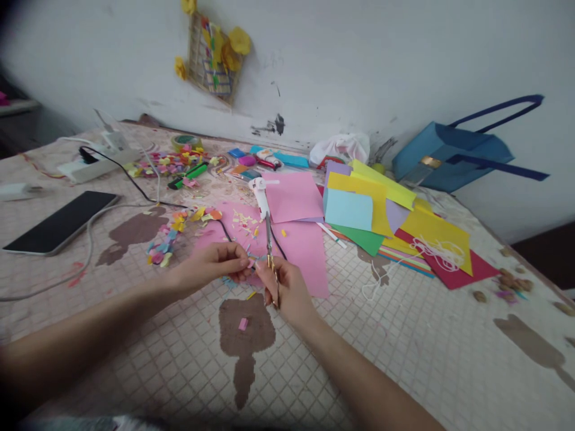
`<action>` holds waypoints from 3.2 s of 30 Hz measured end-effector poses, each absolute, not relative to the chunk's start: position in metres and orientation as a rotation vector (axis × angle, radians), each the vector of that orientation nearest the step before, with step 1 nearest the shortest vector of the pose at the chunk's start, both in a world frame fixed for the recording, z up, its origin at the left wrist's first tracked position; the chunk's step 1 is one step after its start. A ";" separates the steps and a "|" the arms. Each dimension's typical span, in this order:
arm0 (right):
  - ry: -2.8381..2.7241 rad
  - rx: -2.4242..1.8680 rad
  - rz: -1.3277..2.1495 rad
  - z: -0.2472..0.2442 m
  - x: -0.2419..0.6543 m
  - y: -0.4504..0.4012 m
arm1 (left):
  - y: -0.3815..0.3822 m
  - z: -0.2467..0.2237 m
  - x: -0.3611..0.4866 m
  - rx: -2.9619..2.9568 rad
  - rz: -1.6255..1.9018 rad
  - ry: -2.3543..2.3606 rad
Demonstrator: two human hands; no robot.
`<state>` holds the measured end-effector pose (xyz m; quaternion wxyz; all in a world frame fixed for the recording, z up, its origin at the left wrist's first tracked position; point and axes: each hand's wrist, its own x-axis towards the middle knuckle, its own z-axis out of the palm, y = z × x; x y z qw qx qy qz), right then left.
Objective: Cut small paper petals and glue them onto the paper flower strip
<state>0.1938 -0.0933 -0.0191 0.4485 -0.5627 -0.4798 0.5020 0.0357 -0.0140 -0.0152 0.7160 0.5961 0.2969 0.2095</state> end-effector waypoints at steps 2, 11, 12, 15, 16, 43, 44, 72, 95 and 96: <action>-1.199 -1.368 1.291 -0.019 0.193 -0.095 | -0.012 -0.015 0.034 1.269 0.525 0.676; -1.356 -1.402 1.337 -0.022 0.192 -0.100 | -0.008 -0.014 0.033 1.096 0.708 0.642; -1.356 -1.410 1.335 -0.022 0.191 -0.100 | -0.008 -0.014 0.033 1.084 0.721 0.639; -1.367 -1.432 1.314 -0.022 0.191 -0.100 | -0.008 -0.014 0.033 1.068 0.741 0.636; -1.378 -1.435 1.305 -0.023 0.191 -0.100 | -0.008 -0.014 0.033 1.066 0.744 0.636; -1.467 -1.492 1.184 -0.022 0.192 -0.100 | -0.012 -0.014 0.036 1.026 0.792 0.640; -1.473 -1.497 1.175 -0.022 0.192 -0.100 | -0.011 -0.014 0.036 1.030 0.792 0.638; -1.468 -1.514 1.182 -0.025 0.194 -0.099 | 0.011 -0.010 0.021 1.272 0.587 0.553; -1.353 -1.416 1.378 -0.020 0.203 -0.090 | -0.005 -0.022 0.028 1.493 0.185 0.418; -1.350 -1.420 1.378 -0.020 0.202 -0.090 | -0.005 -0.021 0.029 1.493 0.190 0.432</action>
